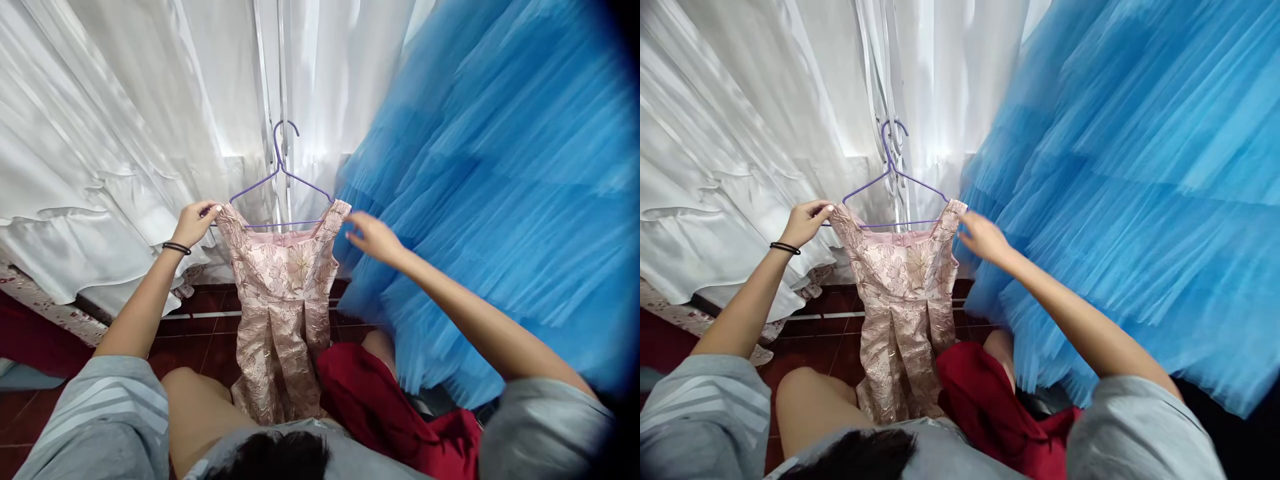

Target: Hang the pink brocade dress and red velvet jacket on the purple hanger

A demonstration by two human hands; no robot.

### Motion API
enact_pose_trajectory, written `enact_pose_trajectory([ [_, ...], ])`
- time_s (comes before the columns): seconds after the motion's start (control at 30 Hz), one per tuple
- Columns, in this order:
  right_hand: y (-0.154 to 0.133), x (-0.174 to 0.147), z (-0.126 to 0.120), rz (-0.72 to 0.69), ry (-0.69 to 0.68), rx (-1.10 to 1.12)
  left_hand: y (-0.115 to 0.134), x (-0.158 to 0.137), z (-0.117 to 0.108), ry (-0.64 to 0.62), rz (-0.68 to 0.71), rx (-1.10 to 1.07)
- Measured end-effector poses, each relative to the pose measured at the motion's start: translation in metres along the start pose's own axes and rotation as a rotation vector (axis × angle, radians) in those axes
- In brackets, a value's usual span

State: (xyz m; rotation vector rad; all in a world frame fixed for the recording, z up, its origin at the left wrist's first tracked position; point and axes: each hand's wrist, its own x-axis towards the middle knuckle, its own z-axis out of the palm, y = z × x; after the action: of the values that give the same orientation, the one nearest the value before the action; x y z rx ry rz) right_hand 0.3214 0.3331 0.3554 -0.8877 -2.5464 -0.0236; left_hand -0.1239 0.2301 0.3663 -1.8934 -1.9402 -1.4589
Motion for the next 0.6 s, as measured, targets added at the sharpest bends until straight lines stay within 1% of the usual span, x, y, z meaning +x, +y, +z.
enact_pose_trajectory([
  [0.03,0.015,0.023,0.0,0.02,0.126,0.017,-0.002,0.001,0.001,0.002,0.001,-0.008],
  [0.07,0.028,0.042,0.003,0.03,0.218,0.059,-0.005,0.002,0.001,0.012,0.0,-0.025],
  [0.1,0.04,0.057,0.009,0.032,0.246,0.133,-0.007,0.003,0.001,0.024,-0.006,-0.053],
  [0.13,0.05,0.067,0.016,0.036,0.234,0.227,-0.008,0.003,0.0,0.035,-0.019,-0.089],
  [0.2,0.064,0.075,0.032,0.09,0.203,0.432,-0.008,0.002,-0.001,0.06,-0.07,-0.161],
  [0.23,0.068,0.074,0.04,0.129,0.216,0.526,-0.007,0.001,-0.001,0.075,-0.108,-0.198],
  [0.37,0.073,0.052,0.064,0.236,0.367,0.861,-0.002,-0.01,-0.001,0.157,-0.281,-0.381],
  [0.5,0.062,0.031,0.087,0.366,0.54,1.148,-0.009,-0.026,0.005,0.327,-0.405,-0.621],
  [0.6,0.051,0.021,0.113,0.497,0.671,1.315,-0.022,-0.044,0.019,0.398,-0.522,-0.727],
])
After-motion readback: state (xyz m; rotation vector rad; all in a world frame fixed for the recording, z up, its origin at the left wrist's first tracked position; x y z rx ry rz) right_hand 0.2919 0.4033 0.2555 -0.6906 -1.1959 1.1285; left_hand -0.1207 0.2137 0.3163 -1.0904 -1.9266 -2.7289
